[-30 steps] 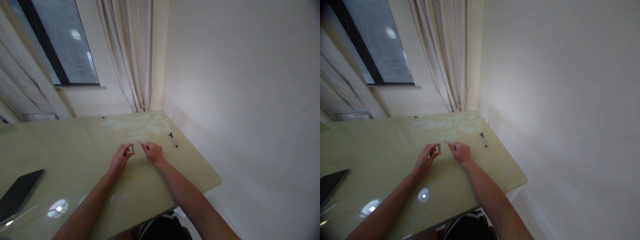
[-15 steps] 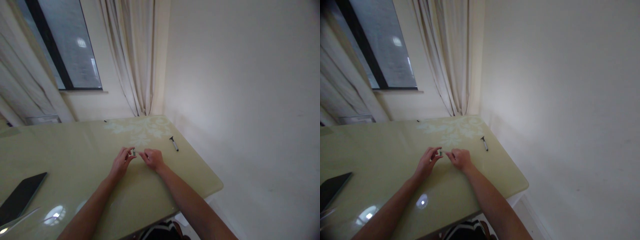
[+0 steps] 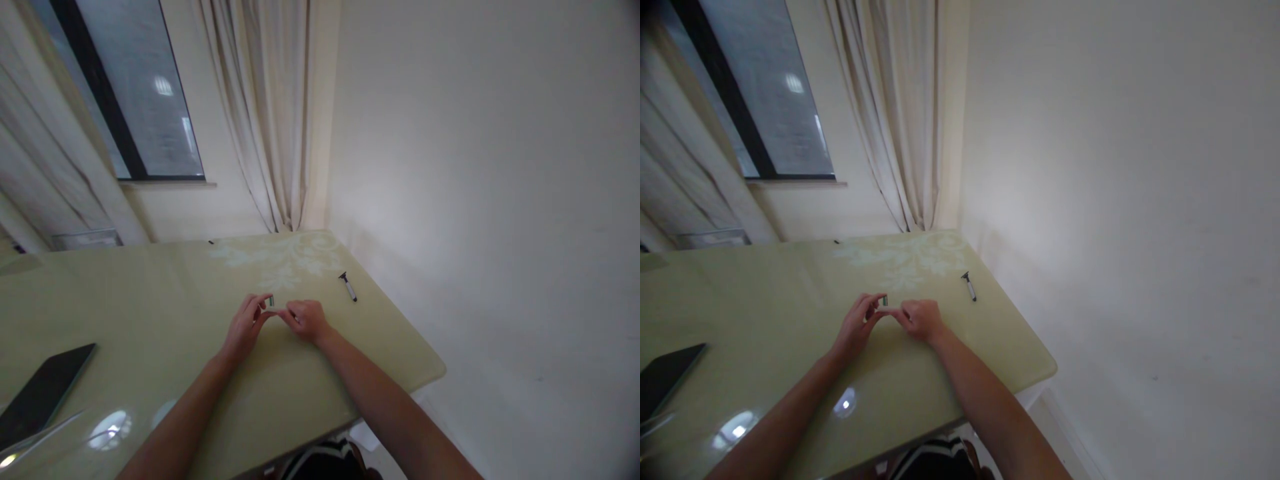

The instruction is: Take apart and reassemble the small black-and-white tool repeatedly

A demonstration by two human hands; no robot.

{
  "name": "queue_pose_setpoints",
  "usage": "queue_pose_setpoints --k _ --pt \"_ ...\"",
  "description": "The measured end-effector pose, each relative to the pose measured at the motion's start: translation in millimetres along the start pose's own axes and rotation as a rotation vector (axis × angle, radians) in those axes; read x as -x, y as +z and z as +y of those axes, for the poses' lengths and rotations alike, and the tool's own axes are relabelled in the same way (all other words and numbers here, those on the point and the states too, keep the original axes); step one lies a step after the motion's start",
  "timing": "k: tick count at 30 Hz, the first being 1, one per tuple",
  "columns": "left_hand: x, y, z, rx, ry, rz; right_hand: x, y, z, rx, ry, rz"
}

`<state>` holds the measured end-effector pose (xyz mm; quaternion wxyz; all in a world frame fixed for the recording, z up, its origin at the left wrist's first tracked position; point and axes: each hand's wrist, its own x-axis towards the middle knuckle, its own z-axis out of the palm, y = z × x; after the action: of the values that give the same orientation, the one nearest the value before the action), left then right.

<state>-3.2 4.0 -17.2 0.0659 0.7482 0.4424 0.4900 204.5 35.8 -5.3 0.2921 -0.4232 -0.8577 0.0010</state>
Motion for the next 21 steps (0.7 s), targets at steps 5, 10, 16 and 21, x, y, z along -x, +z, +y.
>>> queue_pose_setpoints --k 5,10,16,21 --pt "-0.2 0.1 0.4 0.009 -0.02 0.006 -0.6 0.8 -1.5 0.032 0.084 0.039" --pt "-0.7 -0.7 1.8 0.004 -0.04 0.006 -0.1 -2.3 -2.9 0.038 0.105 0.039" --pt "-0.9 -0.8 3.4 0.0 -0.022 0.015 -0.2 -6.5 -6.1 0.021 0.044 -0.023" --pt "-1.5 -1.4 1.3 -0.01 -0.031 0.037 -0.9 -4.0 -4.3 0.023 0.019 -0.022"
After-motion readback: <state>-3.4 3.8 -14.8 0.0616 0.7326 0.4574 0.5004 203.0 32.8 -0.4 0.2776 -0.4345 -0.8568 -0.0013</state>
